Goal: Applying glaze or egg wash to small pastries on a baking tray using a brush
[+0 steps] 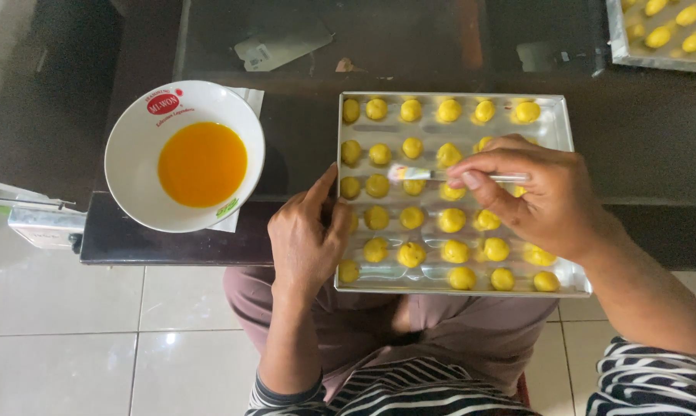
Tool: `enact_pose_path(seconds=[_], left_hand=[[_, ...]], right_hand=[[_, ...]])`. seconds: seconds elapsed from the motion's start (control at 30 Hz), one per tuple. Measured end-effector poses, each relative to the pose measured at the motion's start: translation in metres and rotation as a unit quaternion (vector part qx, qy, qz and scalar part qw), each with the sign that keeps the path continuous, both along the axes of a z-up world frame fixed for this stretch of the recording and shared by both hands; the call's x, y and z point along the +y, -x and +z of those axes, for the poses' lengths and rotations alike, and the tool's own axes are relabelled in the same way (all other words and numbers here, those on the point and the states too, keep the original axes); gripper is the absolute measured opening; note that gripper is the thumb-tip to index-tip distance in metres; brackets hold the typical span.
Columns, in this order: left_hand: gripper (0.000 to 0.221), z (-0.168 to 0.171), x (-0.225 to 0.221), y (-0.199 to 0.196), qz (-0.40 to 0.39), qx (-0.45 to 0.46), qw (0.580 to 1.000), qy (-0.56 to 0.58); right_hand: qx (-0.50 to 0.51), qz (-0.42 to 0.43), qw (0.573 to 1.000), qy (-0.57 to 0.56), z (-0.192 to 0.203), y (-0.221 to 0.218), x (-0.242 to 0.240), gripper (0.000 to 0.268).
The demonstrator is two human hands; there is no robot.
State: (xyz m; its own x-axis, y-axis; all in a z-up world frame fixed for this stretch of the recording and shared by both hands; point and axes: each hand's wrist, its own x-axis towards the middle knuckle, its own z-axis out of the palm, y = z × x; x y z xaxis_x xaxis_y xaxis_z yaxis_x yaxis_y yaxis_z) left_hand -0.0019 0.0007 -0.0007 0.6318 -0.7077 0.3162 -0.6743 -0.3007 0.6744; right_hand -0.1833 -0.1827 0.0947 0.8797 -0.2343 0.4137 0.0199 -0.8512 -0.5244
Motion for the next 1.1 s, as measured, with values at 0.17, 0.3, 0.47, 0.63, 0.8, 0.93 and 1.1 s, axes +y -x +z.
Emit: enact_pose_path(seconds=[0.17, 0.3, 0.47, 0.63, 0.8, 0.93, 1.1], left_hand=[[0.049, -0.004, 0.000, -0.002, 0.001, 0.005, 1.000, -0.016], [0.047, -0.003, 0.002, -0.002, -0.008, 0.004, 1.000, -0.007], [0.045, -0.001, 0.001, -0.002, -0.005, 0.012, 1.000, -0.008], [0.042, -0.005, 0.001, -0.003, -0.006, 0.000, 1.000, 0.000], [0.044, -0.004, 0.001, -0.003, -0.009, -0.001, 1.000, -0.005], [0.047, -0.007, 0.002, -0.004, -0.011, 0.009, 1.000, -0.013], [0.045, 0.011, 0.004, -0.003, -0.030, 0.040, 0.998, 0.027]], right_hand=[[0.025, 0.071, 0.997, -0.036, -0.014, -0.014, -0.002, 0.021], [0.012, 0.056, 0.998, -0.034, -0.011, -0.016, 0.000, 0.021], [0.028, 0.092, 0.994, -0.055, -0.006, -0.026, 0.006, 0.024], [0.041, 0.123, 0.990, -0.052, -0.013, -0.036, 0.005, 0.022], [0.061, 0.105, 0.990, -0.065, -0.008, -0.035, 0.004, 0.024], [0.022, 0.087, 0.994, -0.055, -0.004, -0.046, -0.001, 0.022], [-0.002, 0.039, 0.989, -0.143, -0.015, -0.057, -0.002, 0.017]])
